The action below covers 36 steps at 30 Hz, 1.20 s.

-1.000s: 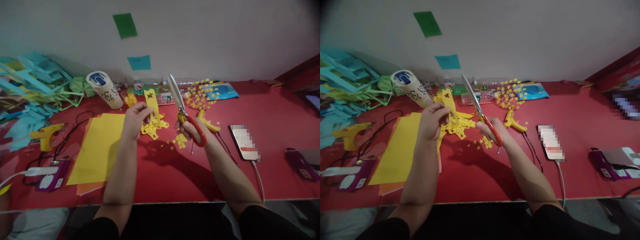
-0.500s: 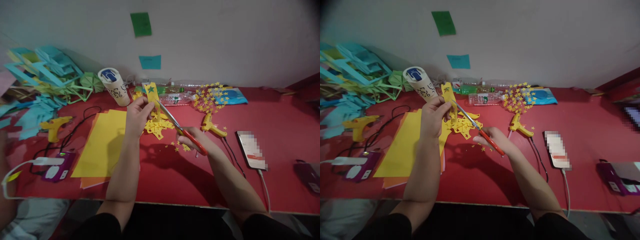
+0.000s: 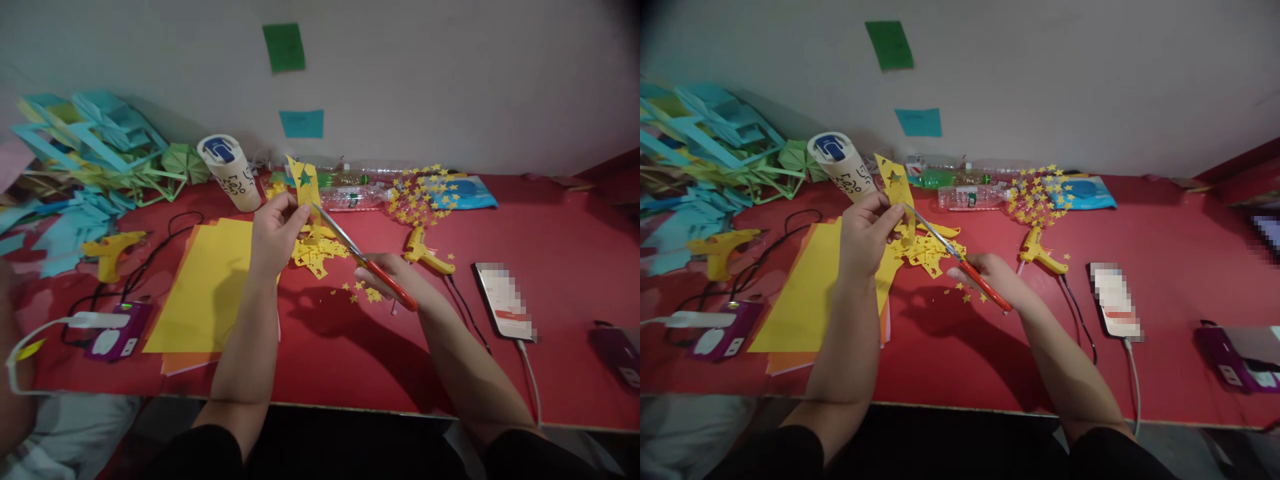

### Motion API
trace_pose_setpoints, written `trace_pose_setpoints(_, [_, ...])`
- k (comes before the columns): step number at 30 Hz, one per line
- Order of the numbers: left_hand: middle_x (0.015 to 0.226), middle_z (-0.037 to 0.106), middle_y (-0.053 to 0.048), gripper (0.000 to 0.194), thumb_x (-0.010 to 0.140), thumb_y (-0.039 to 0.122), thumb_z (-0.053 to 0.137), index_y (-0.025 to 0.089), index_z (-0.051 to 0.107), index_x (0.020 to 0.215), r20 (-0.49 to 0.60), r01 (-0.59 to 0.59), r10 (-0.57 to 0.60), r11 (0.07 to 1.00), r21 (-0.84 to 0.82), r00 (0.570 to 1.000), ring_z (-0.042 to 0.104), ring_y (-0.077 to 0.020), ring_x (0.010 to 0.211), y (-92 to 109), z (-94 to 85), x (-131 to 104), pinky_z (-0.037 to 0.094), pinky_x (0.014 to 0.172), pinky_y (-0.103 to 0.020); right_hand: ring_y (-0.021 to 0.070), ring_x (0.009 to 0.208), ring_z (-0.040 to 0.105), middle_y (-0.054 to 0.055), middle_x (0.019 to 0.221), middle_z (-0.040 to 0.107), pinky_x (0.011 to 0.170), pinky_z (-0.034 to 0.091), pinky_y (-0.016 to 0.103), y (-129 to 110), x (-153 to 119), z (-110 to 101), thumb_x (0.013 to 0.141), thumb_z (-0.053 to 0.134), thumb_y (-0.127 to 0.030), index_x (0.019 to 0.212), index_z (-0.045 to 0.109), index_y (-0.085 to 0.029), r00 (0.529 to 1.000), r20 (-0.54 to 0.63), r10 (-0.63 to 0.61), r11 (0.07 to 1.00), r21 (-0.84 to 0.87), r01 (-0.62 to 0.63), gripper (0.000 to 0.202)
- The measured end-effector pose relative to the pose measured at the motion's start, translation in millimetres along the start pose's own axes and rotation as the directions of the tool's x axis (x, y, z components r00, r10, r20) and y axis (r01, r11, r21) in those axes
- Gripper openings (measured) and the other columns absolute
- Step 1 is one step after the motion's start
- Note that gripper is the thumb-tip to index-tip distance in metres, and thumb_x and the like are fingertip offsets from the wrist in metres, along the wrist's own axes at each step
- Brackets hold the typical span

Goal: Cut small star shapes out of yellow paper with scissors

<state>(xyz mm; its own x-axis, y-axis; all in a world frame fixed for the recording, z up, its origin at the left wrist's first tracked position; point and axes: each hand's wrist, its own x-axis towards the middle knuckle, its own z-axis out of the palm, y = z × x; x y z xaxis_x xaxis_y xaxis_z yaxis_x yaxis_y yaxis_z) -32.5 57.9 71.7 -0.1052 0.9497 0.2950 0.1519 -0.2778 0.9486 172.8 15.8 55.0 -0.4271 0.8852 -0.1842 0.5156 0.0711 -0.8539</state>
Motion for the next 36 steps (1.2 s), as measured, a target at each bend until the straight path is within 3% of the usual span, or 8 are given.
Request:
trace_pose_setpoints(5, [0.048,0.045,0.005,0.024,0.077,0.023,0.062,0.019,0.047,0.059,0.003,-0.046,0.046,0.998,0.033,0.999,0.04,-0.0039,0.042,0,-1.3,0,0.033,0.038,-0.015,0.0085,0.047,0.033,-0.006,0.053,0.033,0.048,0.025,0.026,0,0,1,0.074,0.053,-0.073,0.057,0.032,-0.023,1.0,-0.026,0.002,1.0,0.0,-0.002,0.056])
trace_pose_setpoints(12, [0.048,0.041,0.006,0.022,0.076,0.02,0.061,0.019,0.048,0.058,-0.003,-0.024,0.024,1.0,-0.019,1.0,0.037,-0.0036,0.04,-1,-0.8,0,0.034,0.036,-0.014,0.0087,0.046,0.038,-0.005,0.052,0.039,0.045,0.029,0.024,-1,0,4,0.073,0.055,-0.071,0.056,0.034,-0.023,1.0,-0.024,-0.004,0.998,0.059,0.006,0.055])
trace_pose_setpoints(21, [0.052,0.045,0.005,0.017,0.076,0.017,0.06,0.019,0.051,0.062,-0.06,-0.039,0.031,0.989,-0.14,0.998,0.038,-0.0031,0.041,0,5.4,-1,0.034,0.037,-0.015,0.0102,0.042,0.046,-0.006,0.044,0.04,0.047,0.036,0.025,-3,-2,10,0.073,0.057,-0.07,0.057,0.037,-0.023,0.999,-0.023,0.025,0.99,0.142,-0.021,0.054])
trace_pose_setpoints(26, [0.051,0.044,0.005,0.02,0.077,0.018,0.059,0.019,0.049,0.06,-0.06,-0.053,0.045,0.989,-0.136,0.997,0.04,-0.0036,0.042,1,5.2,-2,0.035,0.037,-0.015,0.0086,0.039,0.043,-0.004,0.045,0.045,0.044,0.033,0.024,-5,-2,10,0.073,0.058,-0.067,0.057,0.04,-0.023,0.999,-0.028,0.04,0.989,0.147,-0.035,0.051])
trace_pose_setpoints(36, [0.053,0.045,0.005,0.02,0.079,0.021,0.057,0.02,0.046,0.062,-0.065,-0.055,0.05,0.995,-0.086,0.997,0.041,-0.0045,0.043,3,5.9,-4,0.035,0.039,-0.017,0.0079,0.035,0.042,-0.007,0.039,0.043,0.043,0.035,0.024,7,5,14,0.072,0.06,-0.069,0.054,0.039,-0.022,0.999,-0.029,0.035,0.989,0.146,-0.031,0.054])
